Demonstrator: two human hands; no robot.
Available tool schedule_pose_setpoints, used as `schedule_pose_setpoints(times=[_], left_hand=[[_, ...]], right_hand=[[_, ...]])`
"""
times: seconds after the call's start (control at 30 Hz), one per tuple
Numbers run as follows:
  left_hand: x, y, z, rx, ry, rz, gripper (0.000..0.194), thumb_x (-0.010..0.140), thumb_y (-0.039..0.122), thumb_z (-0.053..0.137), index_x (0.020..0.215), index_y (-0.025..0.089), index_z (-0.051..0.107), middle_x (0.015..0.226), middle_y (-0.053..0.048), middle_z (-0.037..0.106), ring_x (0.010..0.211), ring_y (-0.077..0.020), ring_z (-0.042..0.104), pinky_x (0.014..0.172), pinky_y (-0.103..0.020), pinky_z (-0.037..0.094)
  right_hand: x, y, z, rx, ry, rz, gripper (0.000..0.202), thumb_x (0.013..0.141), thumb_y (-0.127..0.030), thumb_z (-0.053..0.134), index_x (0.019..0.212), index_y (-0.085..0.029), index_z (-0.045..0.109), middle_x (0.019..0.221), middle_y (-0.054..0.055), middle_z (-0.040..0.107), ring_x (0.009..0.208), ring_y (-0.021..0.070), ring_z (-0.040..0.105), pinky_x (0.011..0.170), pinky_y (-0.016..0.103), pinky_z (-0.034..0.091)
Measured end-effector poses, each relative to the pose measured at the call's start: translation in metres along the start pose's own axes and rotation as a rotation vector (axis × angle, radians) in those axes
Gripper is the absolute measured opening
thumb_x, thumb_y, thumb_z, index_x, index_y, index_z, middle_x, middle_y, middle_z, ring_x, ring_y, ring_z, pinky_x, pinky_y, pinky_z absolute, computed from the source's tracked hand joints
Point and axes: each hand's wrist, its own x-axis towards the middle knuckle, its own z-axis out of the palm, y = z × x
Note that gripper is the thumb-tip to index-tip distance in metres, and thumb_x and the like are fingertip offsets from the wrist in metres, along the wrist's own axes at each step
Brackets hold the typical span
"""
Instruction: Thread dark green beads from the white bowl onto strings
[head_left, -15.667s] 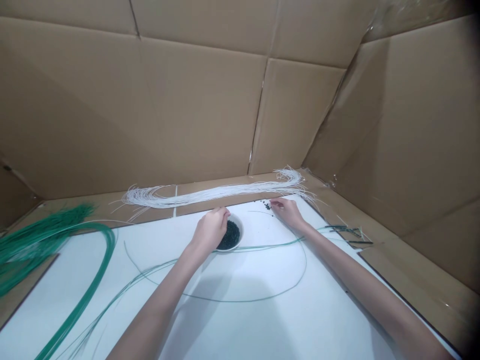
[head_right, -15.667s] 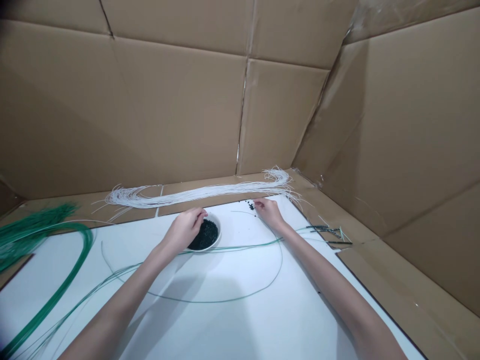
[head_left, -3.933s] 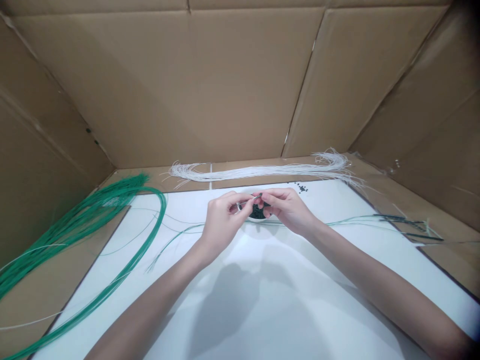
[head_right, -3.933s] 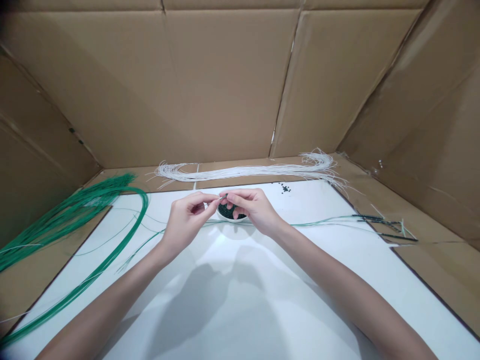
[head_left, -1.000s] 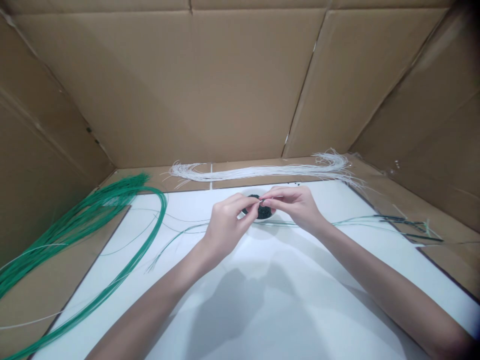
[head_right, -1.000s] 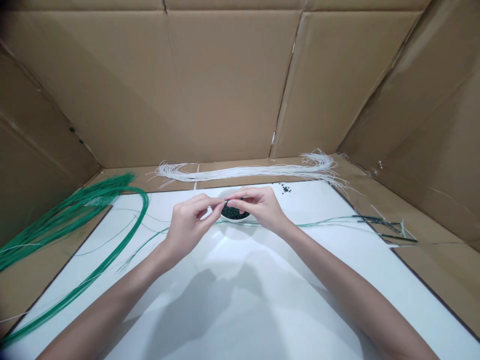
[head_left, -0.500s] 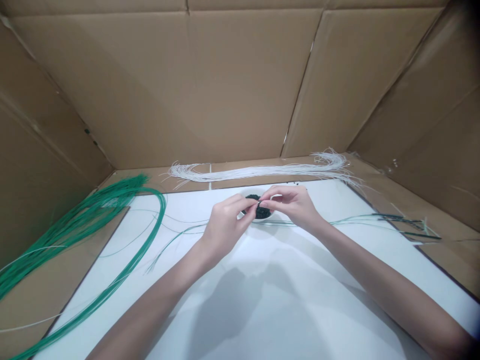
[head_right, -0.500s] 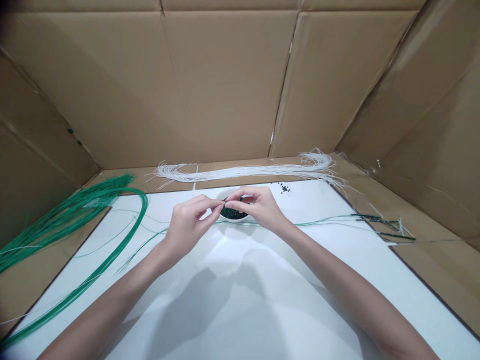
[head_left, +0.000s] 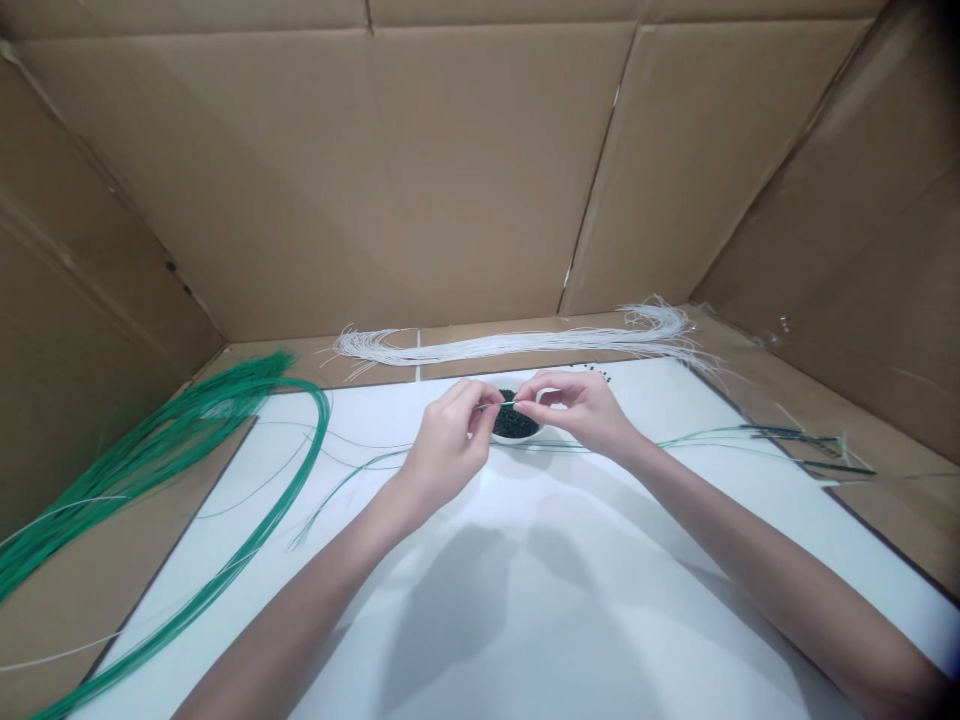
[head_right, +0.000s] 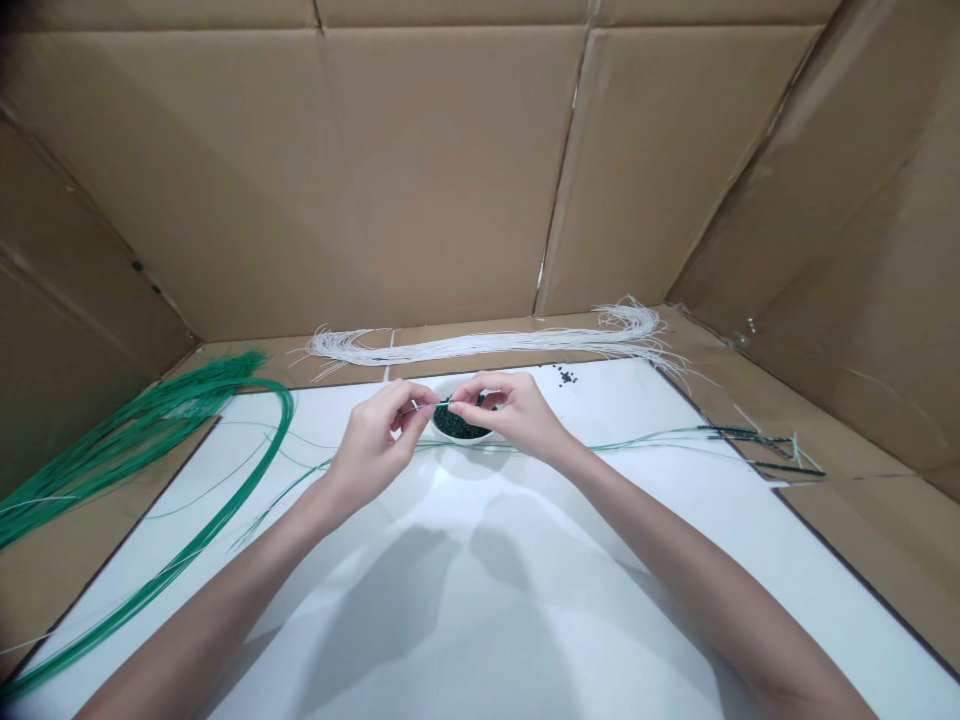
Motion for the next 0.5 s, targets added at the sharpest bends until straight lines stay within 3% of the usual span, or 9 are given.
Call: schedule_pose_setpoints(times=[0.27, 0.5], left_hand=[[-0.001, -0.0019, 0.0013, -0.176, -0.061, -0.023, 0.034, 0.079, 0.013, 0.047, 0.112, 0.021, 0.043, 0.071, 0.003, 0.062, 0.063, -0.0073, 0.054, 0.062, -0.017, 0.042], [0.0021, -0.0038, -0.0001, -0.072, -0.055, -0.021, 0.015, 0.08, 0.014, 0.047, 0.087, 0.02, 0.059, 0.08, 0.001, 0.063, 0.062, -0.0073, 0.051, 0.06, -0.018, 0.04]], right_hand=[[-0.0009, -0.0027, 0.0002, -0.026, -0.06, -0.043, 0.016, 0.069, -0.031, 0.061, 0.072, -0.016, 0.066, 0.072, 0.004, 0.065, 0.061, 0.0123, 0.057, 0.056, 0.025, 0.045], [-0.0001, -0.0025, -0.0035, -0.106, -0.074, -0.052, 0.021, 0.072, -0.034, 0.058, 0.08, -0.018, 0.069, 0.079, 0.005, 0.068, 0.069, 0.0152, 0.059, 0.058, 0.026, 0.045]])
